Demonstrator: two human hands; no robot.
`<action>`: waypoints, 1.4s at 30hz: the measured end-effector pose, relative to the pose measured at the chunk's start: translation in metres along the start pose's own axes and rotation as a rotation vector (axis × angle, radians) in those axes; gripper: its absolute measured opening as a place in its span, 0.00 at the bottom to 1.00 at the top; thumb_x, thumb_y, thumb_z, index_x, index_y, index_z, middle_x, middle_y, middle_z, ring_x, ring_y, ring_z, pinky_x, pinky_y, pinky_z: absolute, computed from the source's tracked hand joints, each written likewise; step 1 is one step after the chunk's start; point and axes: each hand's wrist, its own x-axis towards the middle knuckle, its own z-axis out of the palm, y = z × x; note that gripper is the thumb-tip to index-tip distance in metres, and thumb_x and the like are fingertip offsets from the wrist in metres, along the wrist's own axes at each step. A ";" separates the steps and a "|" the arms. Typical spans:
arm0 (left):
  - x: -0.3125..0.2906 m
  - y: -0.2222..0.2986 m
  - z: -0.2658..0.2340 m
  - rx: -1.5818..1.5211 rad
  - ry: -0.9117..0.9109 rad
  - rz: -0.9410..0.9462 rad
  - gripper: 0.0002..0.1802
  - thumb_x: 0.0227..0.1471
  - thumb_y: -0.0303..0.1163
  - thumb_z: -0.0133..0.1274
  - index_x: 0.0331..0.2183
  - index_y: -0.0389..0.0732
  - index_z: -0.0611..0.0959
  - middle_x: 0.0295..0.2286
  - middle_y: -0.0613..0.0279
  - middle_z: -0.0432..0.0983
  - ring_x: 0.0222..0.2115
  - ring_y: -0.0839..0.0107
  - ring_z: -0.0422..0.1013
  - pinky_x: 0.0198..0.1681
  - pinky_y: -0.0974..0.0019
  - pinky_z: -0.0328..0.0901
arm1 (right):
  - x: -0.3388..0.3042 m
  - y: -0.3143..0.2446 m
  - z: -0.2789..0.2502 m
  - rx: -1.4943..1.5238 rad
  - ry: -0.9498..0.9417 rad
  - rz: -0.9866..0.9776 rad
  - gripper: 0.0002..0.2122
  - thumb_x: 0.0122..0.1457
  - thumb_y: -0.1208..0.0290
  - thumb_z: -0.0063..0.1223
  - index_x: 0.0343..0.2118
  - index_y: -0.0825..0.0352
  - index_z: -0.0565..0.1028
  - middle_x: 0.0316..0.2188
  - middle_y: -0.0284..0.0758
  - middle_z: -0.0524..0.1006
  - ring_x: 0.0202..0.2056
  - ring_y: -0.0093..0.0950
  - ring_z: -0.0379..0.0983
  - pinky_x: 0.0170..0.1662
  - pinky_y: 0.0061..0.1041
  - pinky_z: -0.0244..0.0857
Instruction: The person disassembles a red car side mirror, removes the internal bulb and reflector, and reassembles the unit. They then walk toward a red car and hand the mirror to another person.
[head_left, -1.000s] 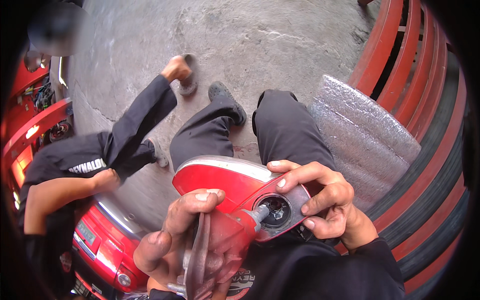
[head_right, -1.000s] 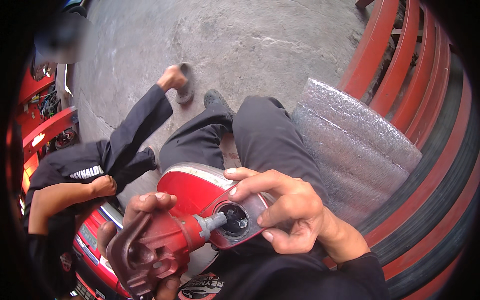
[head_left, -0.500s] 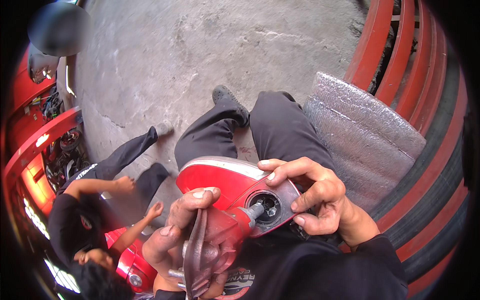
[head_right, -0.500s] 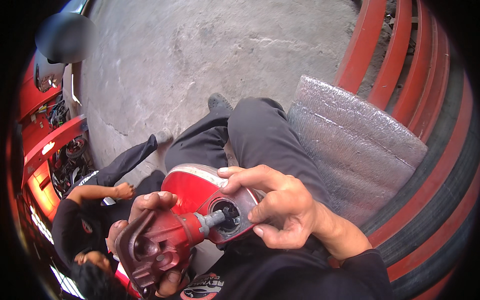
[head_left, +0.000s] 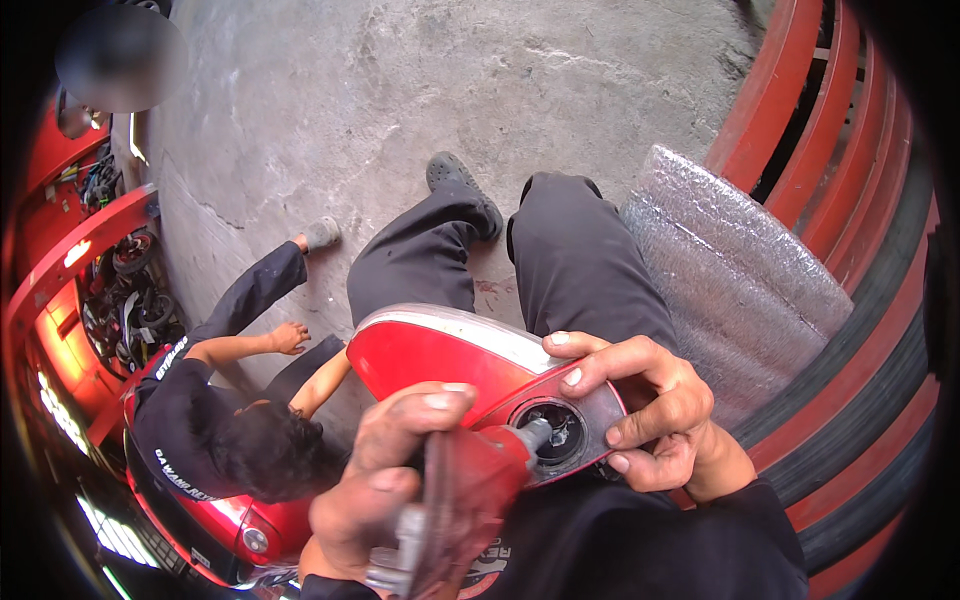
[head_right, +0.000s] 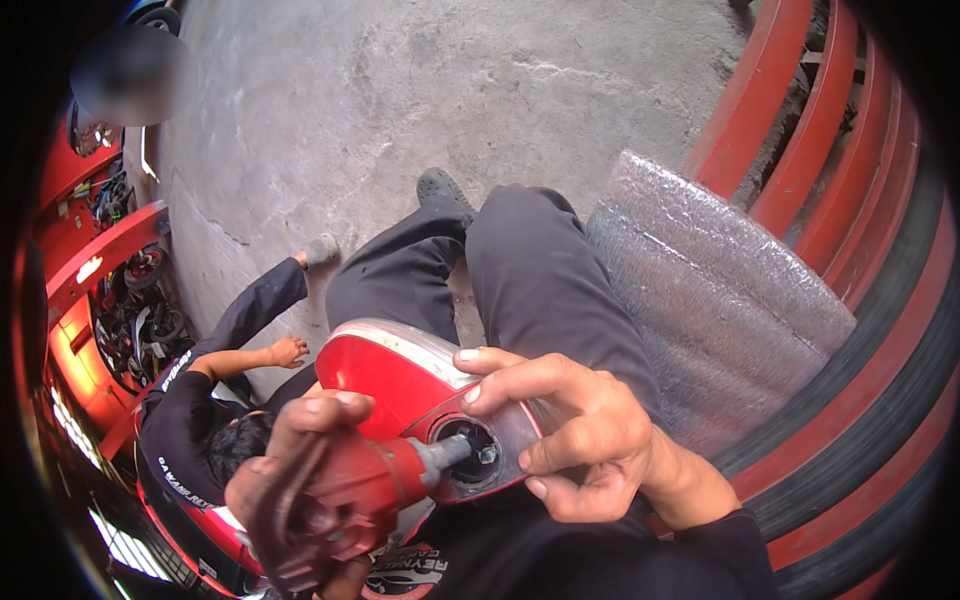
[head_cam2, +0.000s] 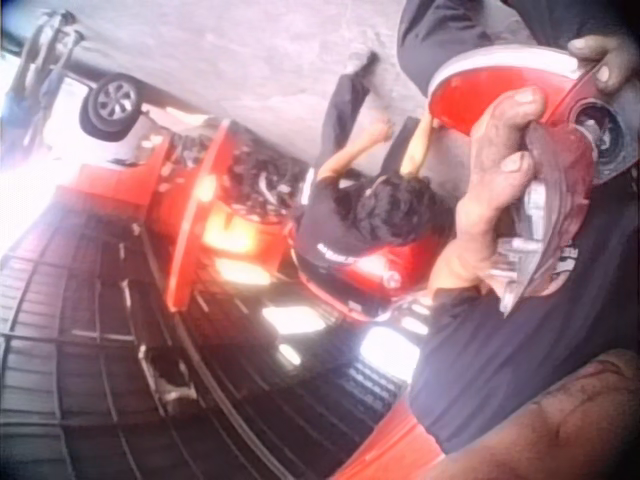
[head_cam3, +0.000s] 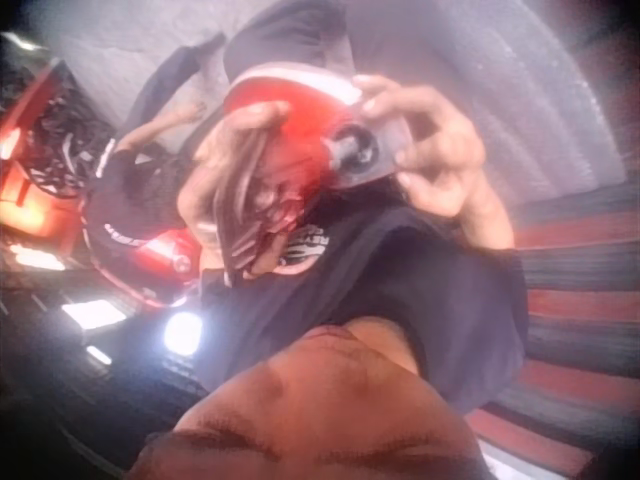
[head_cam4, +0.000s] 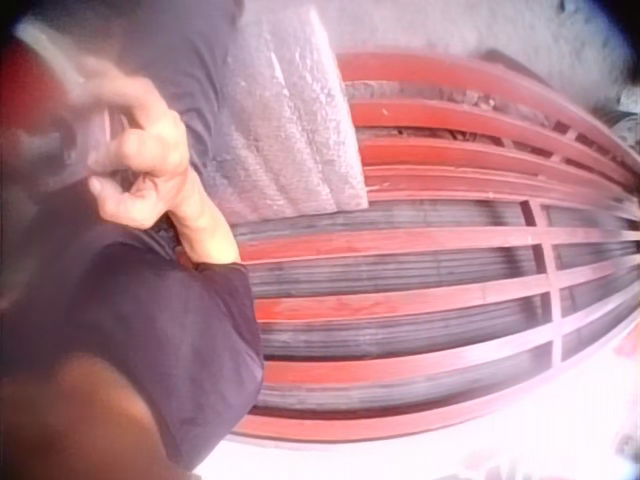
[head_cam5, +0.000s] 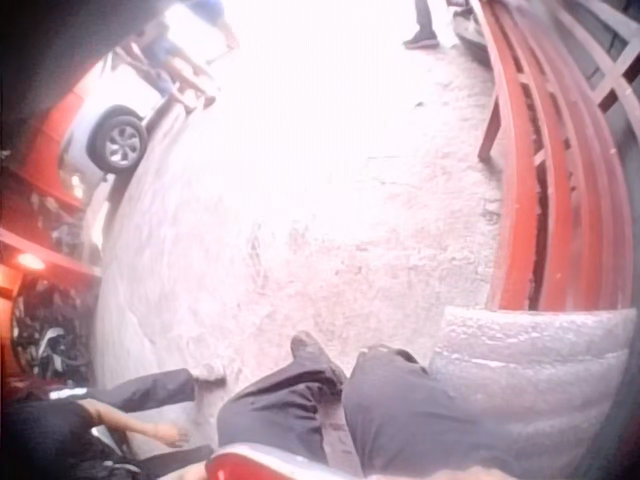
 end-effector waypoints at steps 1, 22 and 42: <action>0.003 -0.008 0.002 0.152 -0.039 0.173 0.38 0.53 0.28 0.65 0.61 0.49 0.64 0.56 0.38 0.64 0.55 0.46 0.68 0.61 0.45 0.65 | 0.001 0.001 0.000 -0.008 -0.002 0.006 0.06 0.43 0.81 0.55 0.28 0.68 0.75 0.47 0.56 0.72 0.56 0.52 0.72 0.67 0.65 0.53; 0.083 0.020 0.021 0.700 -0.368 0.081 0.54 0.39 0.27 0.71 0.64 0.31 0.62 0.58 0.35 0.66 0.60 0.38 0.65 0.63 0.47 0.61 | -0.006 0.030 -0.018 0.155 0.183 0.055 0.05 0.55 0.78 0.58 0.33 0.69 0.74 0.60 0.55 0.65 0.64 0.45 0.63 0.67 0.47 0.56; 0.086 0.002 0.018 0.591 -0.365 0.036 0.52 0.35 0.30 0.74 0.62 0.37 0.68 0.58 0.42 0.70 0.58 0.44 0.69 0.61 0.49 0.64 | -0.011 0.033 -0.024 0.199 0.139 0.038 0.07 0.52 0.82 0.58 0.35 0.69 0.75 0.61 0.53 0.63 0.65 0.43 0.62 0.66 0.43 0.58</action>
